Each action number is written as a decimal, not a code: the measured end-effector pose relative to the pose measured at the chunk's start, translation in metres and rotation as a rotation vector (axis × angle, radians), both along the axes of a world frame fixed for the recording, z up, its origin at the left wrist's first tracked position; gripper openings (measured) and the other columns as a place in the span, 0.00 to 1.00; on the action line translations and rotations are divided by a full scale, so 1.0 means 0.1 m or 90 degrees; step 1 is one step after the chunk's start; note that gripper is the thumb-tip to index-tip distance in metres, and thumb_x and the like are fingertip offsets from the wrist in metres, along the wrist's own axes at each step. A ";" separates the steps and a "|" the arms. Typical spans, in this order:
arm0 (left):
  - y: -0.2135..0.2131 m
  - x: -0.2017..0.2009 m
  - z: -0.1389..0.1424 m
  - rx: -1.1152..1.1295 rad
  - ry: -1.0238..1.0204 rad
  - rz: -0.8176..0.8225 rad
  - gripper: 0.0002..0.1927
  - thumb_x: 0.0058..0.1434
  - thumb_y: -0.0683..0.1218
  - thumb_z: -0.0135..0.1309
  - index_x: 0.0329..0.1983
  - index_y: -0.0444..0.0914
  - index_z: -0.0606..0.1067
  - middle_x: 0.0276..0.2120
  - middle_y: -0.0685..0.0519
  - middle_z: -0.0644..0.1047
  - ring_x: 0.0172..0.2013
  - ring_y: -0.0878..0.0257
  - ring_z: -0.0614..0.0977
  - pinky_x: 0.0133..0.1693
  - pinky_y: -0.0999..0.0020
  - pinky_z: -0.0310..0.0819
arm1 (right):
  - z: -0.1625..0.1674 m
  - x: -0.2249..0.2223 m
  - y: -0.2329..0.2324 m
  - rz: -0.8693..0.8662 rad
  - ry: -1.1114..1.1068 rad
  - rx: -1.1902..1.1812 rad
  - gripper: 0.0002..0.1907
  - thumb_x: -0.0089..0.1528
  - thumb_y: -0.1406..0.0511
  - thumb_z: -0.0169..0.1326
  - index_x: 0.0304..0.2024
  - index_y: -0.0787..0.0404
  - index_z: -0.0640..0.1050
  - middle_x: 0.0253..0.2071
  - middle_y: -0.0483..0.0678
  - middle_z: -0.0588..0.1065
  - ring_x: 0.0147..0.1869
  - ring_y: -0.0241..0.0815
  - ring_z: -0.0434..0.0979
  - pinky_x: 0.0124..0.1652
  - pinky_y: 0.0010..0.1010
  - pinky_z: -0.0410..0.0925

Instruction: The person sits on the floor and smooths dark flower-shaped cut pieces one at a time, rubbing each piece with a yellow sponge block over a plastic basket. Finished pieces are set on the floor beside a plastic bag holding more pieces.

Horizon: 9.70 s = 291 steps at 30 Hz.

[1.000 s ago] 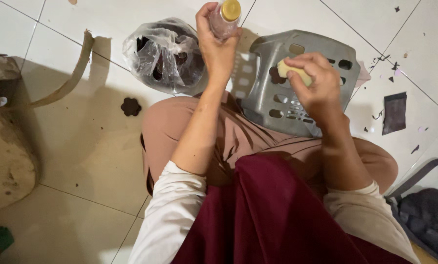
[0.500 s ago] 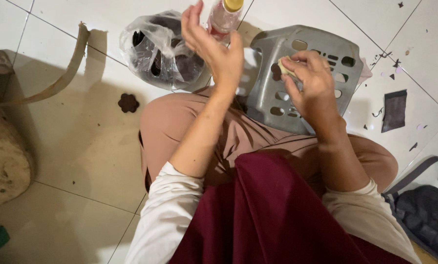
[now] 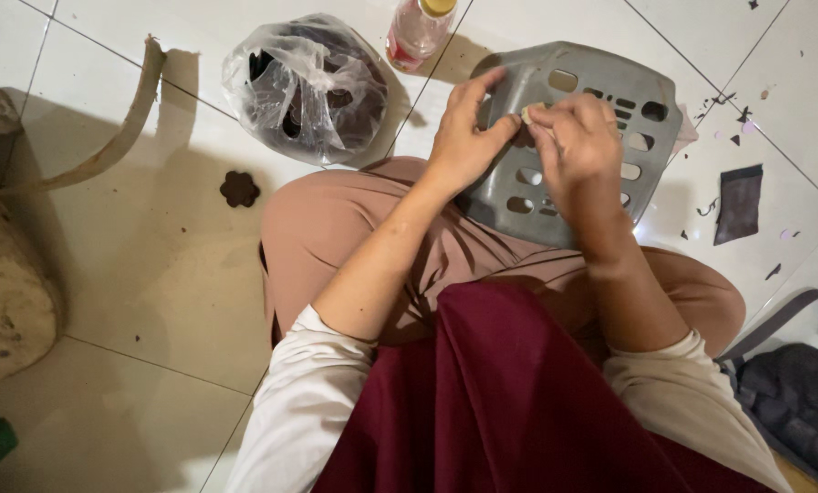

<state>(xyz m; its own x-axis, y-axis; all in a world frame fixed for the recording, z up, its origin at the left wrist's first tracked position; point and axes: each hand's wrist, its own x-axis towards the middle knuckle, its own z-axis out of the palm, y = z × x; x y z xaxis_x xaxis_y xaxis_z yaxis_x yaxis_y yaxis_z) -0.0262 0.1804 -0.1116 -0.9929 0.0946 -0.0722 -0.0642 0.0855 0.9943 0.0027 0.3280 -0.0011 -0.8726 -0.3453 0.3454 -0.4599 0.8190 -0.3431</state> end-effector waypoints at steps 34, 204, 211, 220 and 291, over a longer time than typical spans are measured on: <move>-0.01 -0.02 -0.07 0.041 0.066 -0.012 0.30 0.59 0.43 0.63 0.65 0.39 0.72 0.62 0.46 0.73 0.64 0.53 0.74 0.65 0.63 0.67 | -0.09 -0.03 0.02 -0.008 -0.037 -0.103 0.06 0.68 0.75 0.62 0.47 0.68 0.79 0.45 0.57 0.75 0.48 0.55 0.77 0.47 0.40 0.71; -0.18 -0.01 0.46 -0.179 0.275 0.019 0.10 0.53 0.46 0.65 0.33 0.43 0.74 0.61 0.52 0.70 0.64 0.48 0.68 0.65 0.49 0.58 | -0.09 -0.07 0.34 -0.079 -0.135 -0.170 0.02 0.67 0.73 0.61 0.40 0.67 0.79 0.43 0.55 0.77 0.44 0.48 0.79 0.43 0.35 0.72; -0.18 0.02 0.45 -0.198 0.254 0.006 0.09 0.52 0.45 0.65 0.33 0.43 0.75 0.60 0.51 0.71 0.62 0.46 0.68 0.63 0.50 0.59 | -0.14 -0.02 0.16 -0.018 -0.125 -0.102 0.05 0.67 0.74 0.61 0.41 0.69 0.77 0.40 0.57 0.74 0.43 0.52 0.78 0.41 0.38 0.70; -0.12 0.01 0.44 -0.145 0.241 0.025 0.09 0.55 0.45 0.62 0.38 0.44 0.76 0.58 0.49 0.73 0.56 0.46 0.76 0.57 0.52 0.69 | -0.10 -0.09 0.43 -0.129 -0.182 -0.157 0.04 0.67 0.71 0.62 0.40 0.67 0.80 0.39 0.55 0.77 0.39 0.50 0.78 0.39 0.35 0.70; -0.01 0.02 0.45 -0.075 0.208 0.098 0.10 0.57 0.40 0.60 0.33 0.37 0.69 0.32 0.50 0.72 0.32 0.54 0.77 0.35 0.61 0.71 | -0.18 0.08 0.01 -0.041 -0.059 -0.046 0.06 0.64 0.76 0.62 0.40 0.69 0.77 0.40 0.58 0.75 0.44 0.55 0.79 0.43 0.41 0.72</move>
